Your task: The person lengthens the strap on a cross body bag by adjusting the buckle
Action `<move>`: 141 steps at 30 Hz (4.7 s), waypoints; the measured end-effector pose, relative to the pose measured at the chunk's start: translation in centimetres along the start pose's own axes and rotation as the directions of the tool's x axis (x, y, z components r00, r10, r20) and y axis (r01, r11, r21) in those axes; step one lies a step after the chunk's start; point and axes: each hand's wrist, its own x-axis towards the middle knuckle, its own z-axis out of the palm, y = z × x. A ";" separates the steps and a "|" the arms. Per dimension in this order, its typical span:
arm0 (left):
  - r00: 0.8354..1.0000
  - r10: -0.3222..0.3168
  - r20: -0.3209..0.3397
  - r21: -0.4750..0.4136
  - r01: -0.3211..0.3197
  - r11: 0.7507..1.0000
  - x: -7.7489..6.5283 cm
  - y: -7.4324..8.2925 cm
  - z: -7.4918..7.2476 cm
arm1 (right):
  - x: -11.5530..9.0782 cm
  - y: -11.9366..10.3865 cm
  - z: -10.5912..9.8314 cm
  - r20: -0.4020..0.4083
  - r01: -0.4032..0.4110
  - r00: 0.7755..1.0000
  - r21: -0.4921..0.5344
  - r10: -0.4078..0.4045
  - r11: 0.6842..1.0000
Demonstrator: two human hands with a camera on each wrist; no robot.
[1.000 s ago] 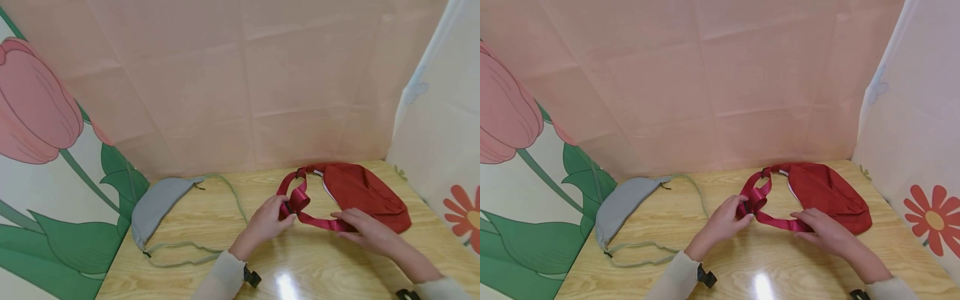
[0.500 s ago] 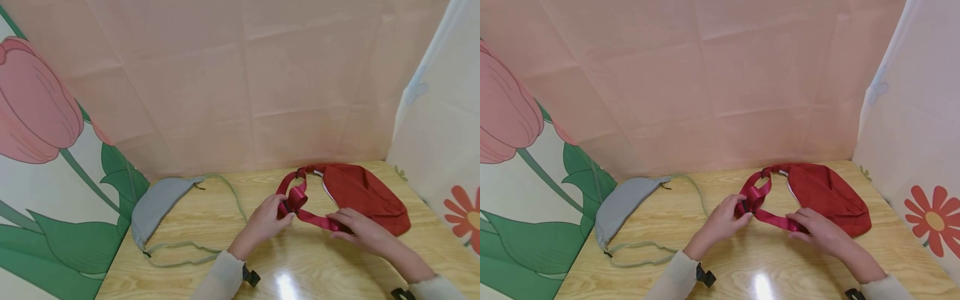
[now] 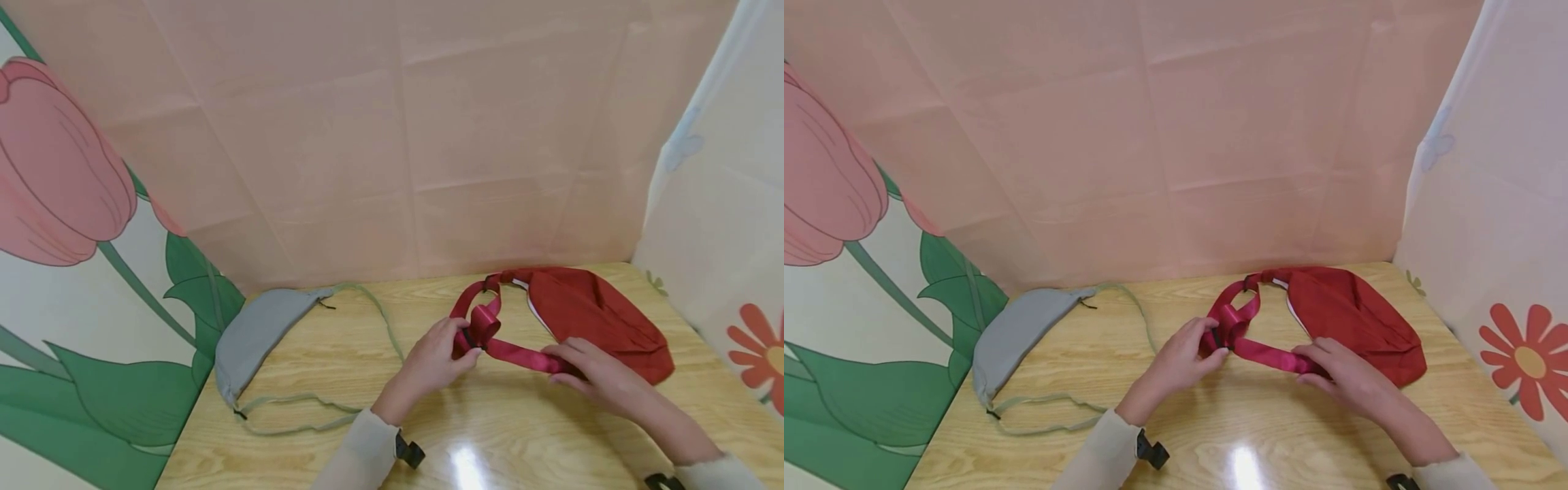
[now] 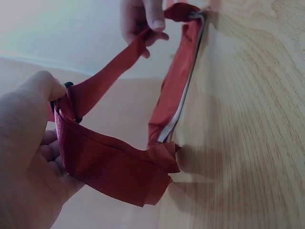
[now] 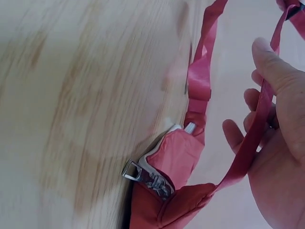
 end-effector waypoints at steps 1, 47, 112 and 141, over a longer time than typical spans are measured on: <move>1.000 -0.001 0.001 -0.002 0.001 1.000 0.0 0.0 0.0 | 0.0 0.1 0.0 -0.008 0.003 1.000 0.007 -0.003 1.000; 1.000 0.010 0.003 -0.013 -0.010 1.000 0.0 0.0 0.2 | -2.3 1.7 -1.0 0.033 -0.078 0.996 -0.059 0.080 0.995; 0.999 0.044 -0.001 -0.014 -0.044 0.999 -0.1 -0.3 0.3 | -0.1 -0.2 0.2 0.019 -0.084 0.996 -0.033 0.084 0.996; 0.997 0.069 -0.018 -0.015 -0.069 0.997 -0.3 -0.3 0.4 | -1.0 0.7 -0.4 0.037 -0.117 0.992 -0.051 0.119 0.992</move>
